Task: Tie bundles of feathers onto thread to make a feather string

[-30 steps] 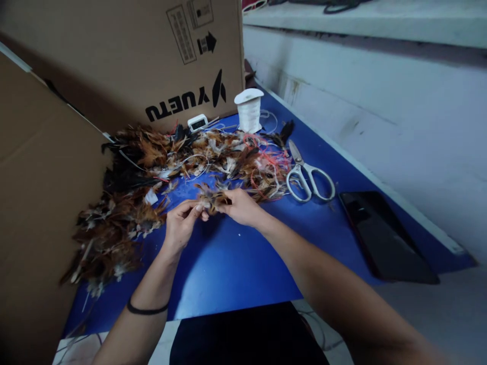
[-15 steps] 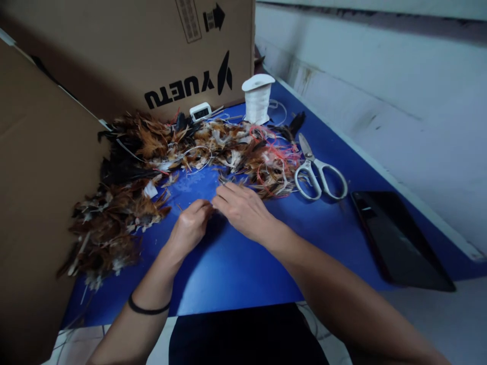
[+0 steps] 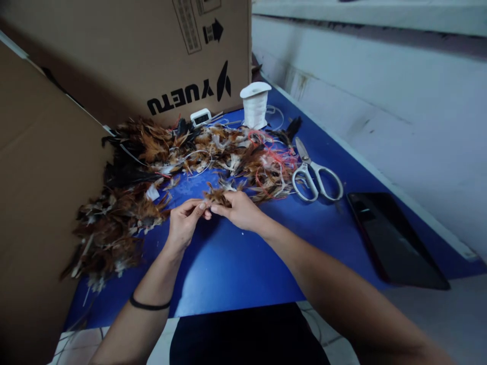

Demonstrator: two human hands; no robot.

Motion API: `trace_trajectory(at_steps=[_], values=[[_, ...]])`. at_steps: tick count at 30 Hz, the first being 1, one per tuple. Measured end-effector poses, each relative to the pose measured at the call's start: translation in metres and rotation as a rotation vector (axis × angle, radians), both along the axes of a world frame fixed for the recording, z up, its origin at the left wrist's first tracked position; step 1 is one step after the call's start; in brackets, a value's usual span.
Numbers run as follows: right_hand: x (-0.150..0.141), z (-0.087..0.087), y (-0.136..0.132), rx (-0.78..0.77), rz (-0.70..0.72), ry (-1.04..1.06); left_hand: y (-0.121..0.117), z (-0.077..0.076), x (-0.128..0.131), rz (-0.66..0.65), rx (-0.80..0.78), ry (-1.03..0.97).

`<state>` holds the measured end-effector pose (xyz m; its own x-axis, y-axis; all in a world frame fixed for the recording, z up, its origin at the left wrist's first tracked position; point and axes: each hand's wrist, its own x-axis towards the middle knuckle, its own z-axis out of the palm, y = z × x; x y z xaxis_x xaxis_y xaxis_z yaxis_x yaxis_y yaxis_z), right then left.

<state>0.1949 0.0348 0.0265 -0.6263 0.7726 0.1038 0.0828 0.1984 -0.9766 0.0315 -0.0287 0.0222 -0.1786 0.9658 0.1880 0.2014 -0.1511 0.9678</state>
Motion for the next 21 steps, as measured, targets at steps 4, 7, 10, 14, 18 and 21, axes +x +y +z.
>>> trace_trajectory(at_steps=[4,7,10,14,18,21], values=[[-0.002,0.002,-0.007,0.172,-0.083,-0.099,0.000,0.000,0.001,0.127,0.129,0.351],[0.002,0.007,-0.011,0.512,-0.140,-0.168,-0.001,0.003,0.003,0.117,0.289,0.628],[0.006,0.013,-0.011,0.860,-0.144,-0.293,-0.001,0.001,0.004,0.034,0.375,0.823],[0.012,0.019,-0.005,0.989,-0.118,-0.392,-0.002,-0.002,0.001,-0.152,0.351,0.900],[0.017,0.017,0.006,0.586,-0.011,-0.259,-0.004,0.002,-0.001,-0.278,0.303,0.619],[0.017,0.015,0.009,0.074,0.077,-0.112,-0.004,0.007,0.000,-0.271,0.172,0.295]])
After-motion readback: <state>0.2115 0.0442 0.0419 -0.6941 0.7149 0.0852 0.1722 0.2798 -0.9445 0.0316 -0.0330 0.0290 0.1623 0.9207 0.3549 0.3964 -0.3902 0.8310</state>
